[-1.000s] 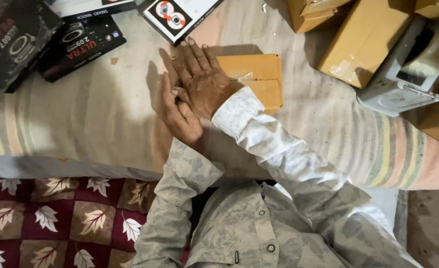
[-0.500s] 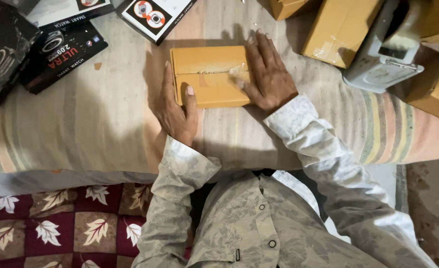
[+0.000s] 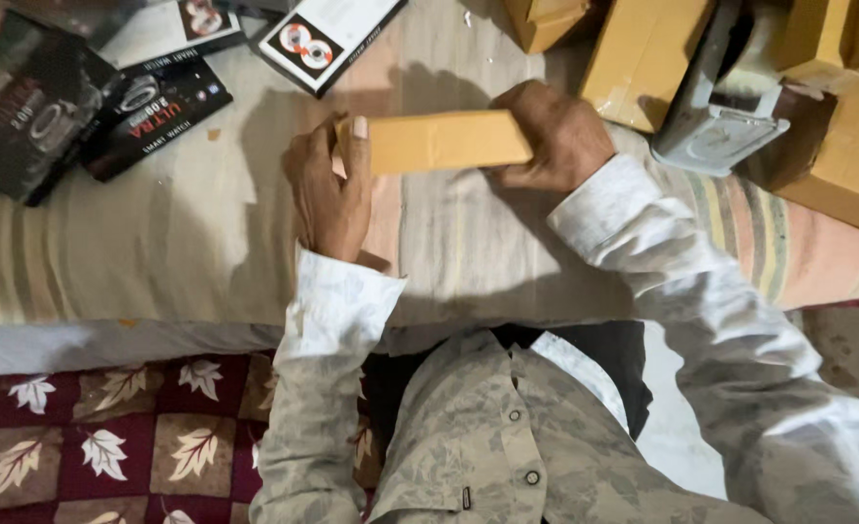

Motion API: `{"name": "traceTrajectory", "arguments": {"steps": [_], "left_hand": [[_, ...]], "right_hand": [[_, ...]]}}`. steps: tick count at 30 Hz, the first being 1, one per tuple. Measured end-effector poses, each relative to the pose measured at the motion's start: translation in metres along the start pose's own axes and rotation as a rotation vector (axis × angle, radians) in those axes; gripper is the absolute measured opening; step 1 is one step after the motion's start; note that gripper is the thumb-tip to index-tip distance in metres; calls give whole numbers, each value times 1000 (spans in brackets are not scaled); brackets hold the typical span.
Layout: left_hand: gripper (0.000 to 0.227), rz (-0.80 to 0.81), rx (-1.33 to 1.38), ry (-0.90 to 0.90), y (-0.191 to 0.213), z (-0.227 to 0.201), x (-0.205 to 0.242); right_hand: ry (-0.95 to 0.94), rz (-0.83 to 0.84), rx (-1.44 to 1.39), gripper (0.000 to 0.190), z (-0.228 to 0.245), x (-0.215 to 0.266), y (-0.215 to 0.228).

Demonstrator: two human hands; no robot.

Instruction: The person places small product boxes into larger cardboard shipping boxes, folds the flaps, and seals them with clear packing tape using a tape dispenser. The sealed boxes are stacked on the table.

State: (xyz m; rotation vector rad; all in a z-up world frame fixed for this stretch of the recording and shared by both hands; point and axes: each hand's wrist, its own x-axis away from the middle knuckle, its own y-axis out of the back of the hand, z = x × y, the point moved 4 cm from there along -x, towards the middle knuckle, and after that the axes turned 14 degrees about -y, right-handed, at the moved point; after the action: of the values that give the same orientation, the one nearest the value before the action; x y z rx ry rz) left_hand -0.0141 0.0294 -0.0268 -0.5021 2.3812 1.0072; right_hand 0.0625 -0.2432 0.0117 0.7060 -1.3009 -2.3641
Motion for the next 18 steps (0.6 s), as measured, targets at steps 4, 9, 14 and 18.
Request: {"name": "traceTrajectory", "arguments": {"steps": [4, 9, 14, 18], "left_hand": [[50, 101, 445, 360, -13, 0, 3], [51, 108, 297, 175, -53, 5, -9], [38, 21, 243, 41, -68, 27, 6], [37, 13, 279, 105, -70, 31, -2]], "right_hand": [[-351, 101, -421, 47, -25, -10, 0], [-119, -183, 117, 38, 1, -31, -28], [-34, -109, 389, 34, 63, -63, -78], [51, -142, 377, 24, 71, -50, -70]]}}
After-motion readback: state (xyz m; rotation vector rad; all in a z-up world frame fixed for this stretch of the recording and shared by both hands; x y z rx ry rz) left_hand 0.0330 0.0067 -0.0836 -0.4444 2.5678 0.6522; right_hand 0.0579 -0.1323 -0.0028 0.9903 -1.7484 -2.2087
